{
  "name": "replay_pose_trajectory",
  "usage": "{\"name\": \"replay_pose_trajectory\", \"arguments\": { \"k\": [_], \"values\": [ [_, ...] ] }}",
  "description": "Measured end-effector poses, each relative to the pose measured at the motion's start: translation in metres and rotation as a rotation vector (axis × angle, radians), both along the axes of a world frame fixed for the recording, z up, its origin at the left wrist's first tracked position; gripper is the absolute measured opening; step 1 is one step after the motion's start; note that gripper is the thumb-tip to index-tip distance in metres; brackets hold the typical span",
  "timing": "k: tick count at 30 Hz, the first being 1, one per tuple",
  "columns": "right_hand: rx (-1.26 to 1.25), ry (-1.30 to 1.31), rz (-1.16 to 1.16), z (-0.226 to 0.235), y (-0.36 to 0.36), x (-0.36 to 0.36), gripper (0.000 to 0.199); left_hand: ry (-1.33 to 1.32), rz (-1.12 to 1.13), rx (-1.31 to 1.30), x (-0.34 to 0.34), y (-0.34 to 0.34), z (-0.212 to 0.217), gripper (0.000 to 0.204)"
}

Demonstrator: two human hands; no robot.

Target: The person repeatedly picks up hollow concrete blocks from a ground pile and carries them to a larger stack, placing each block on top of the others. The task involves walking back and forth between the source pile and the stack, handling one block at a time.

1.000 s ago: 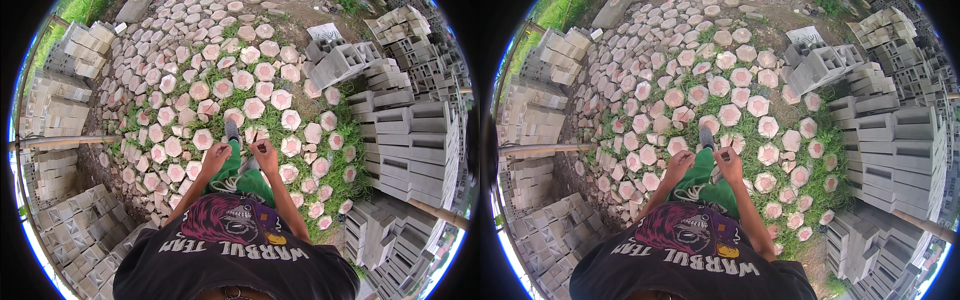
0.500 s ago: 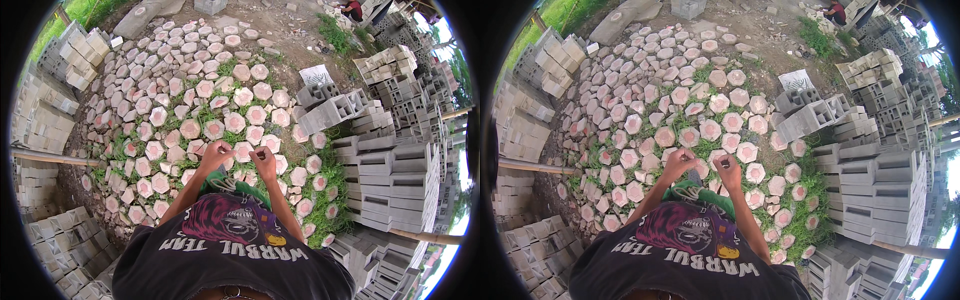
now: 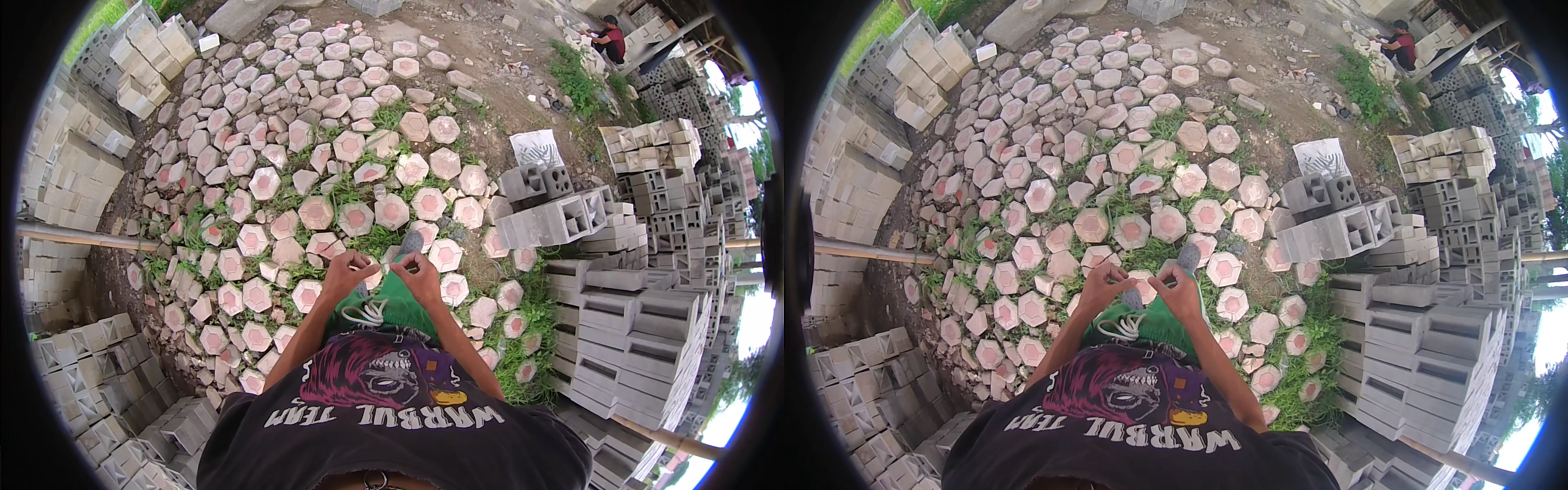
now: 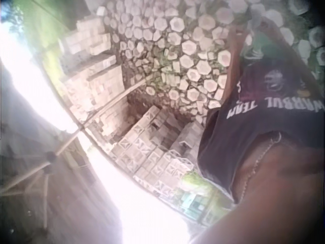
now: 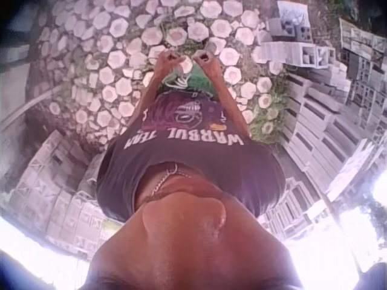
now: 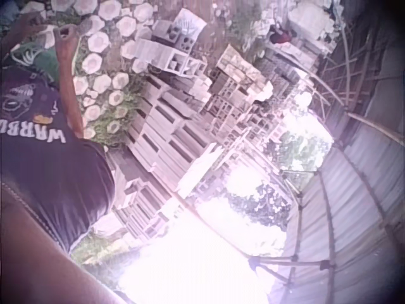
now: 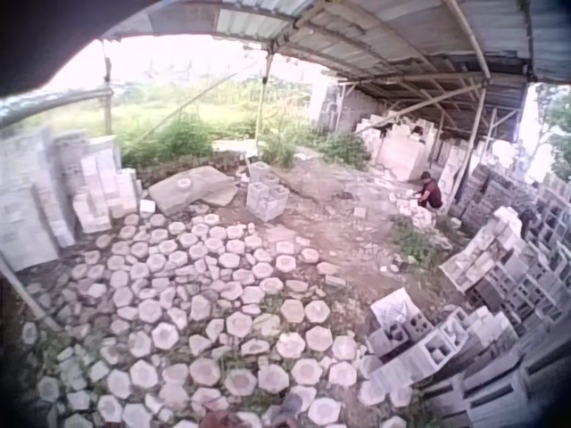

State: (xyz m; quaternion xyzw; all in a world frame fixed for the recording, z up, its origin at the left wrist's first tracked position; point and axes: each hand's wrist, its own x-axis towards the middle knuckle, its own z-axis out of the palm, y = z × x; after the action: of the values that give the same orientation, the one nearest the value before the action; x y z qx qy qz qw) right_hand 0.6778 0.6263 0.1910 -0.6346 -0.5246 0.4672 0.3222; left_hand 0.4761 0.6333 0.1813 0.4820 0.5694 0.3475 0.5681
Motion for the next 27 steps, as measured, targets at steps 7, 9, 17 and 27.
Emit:
{"name": "replay_pose_trajectory", "arguments": {
  "k": [7,9,17,27],
  "values": [
    [0.004,0.057,0.207,-0.008,0.084,0.017,0.029,-0.025,0.173,-0.010,0.025,0.056,-0.010,0.028],
    [0.001,0.047,0.261,-0.003,0.107,0.031,0.031,-0.045,0.220,0.005,0.042,0.079,-0.007,0.028],
    [0.002,0.092,0.219,-0.001,0.200,0.124,0.035,-0.026,0.179,-0.043,0.133,0.177,0.007,0.025],
    [-0.045,0.116,0.046,-0.004,0.275,0.200,0.033,0.065,0.046,-0.028,0.207,0.269,0.000,0.028]
  ]
}}
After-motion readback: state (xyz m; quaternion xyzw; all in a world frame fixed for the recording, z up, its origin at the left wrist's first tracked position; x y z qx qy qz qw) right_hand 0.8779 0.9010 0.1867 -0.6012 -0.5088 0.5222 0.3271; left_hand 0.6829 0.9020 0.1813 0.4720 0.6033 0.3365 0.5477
